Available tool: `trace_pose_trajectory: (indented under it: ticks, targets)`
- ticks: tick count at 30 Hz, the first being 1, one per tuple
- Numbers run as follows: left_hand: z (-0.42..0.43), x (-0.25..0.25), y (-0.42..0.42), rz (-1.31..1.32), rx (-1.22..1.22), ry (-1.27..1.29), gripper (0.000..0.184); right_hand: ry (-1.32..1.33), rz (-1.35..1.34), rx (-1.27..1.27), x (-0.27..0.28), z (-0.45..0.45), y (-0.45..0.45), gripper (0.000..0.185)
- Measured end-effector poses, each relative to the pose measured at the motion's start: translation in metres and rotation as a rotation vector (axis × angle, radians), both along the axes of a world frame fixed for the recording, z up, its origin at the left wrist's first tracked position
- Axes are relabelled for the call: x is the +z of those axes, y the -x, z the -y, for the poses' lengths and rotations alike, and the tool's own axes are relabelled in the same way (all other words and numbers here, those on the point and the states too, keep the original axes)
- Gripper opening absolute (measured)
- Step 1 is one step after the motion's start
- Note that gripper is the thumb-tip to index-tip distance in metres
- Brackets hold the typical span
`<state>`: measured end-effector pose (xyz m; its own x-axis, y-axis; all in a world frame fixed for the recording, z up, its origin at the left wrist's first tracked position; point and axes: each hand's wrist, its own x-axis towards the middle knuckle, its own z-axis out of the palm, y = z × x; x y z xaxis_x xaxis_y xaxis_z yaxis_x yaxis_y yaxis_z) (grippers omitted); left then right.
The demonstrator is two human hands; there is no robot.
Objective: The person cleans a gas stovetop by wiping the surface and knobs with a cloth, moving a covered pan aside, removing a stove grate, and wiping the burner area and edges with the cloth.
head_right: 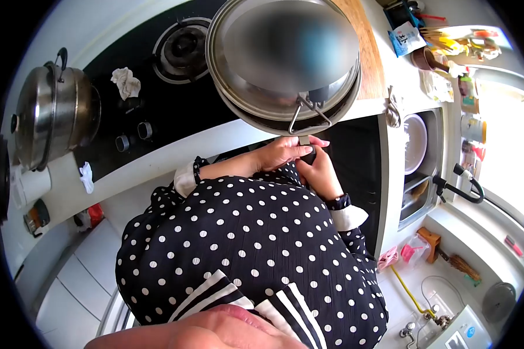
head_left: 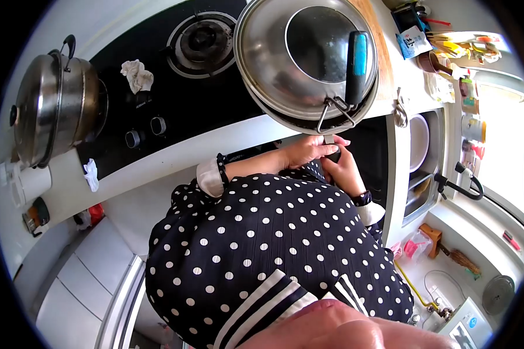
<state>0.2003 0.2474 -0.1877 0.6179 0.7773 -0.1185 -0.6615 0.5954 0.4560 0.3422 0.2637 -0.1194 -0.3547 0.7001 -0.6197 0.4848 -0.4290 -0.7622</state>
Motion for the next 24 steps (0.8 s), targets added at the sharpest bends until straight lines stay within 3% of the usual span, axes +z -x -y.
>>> trace_pose_trajectory:
  ticks: [6, 8, 14, 19, 24]
  targets:
    - [0.002, -0.009, -0.006, -0.024, 0.016, -0.008, 0.036, -0.04, 0.001, 0.028, -0.002, -0.001, -0.003, 0.016]
    - [0.002, -0.018, -0.01, -0.032, 0.042, -0.043, 0.036, 0.01, 0.007, 0.076, -0.005, -0.004, -0.009, 0.053]
    - [0.004, -0.011, -0.011, -0.008, -0.041, -0.005, 0.037, 0.043, 0.02, 0.078, -0.004, -0.002, -0.014, 0.054]
    - [0.009, -0.012, -0.019, 0.028, -0.1, 0.003, 0.036, -0.074, 0.09, 0.087, -0.006, 0.008, -0.023, 0.029]
    - [0.013, -0.012, -0.023, 0.024, -0.138, -0.006, 0.036, -0.064, 0.122, 0.042, 0.0, 0.018, -0.025, 0.031]
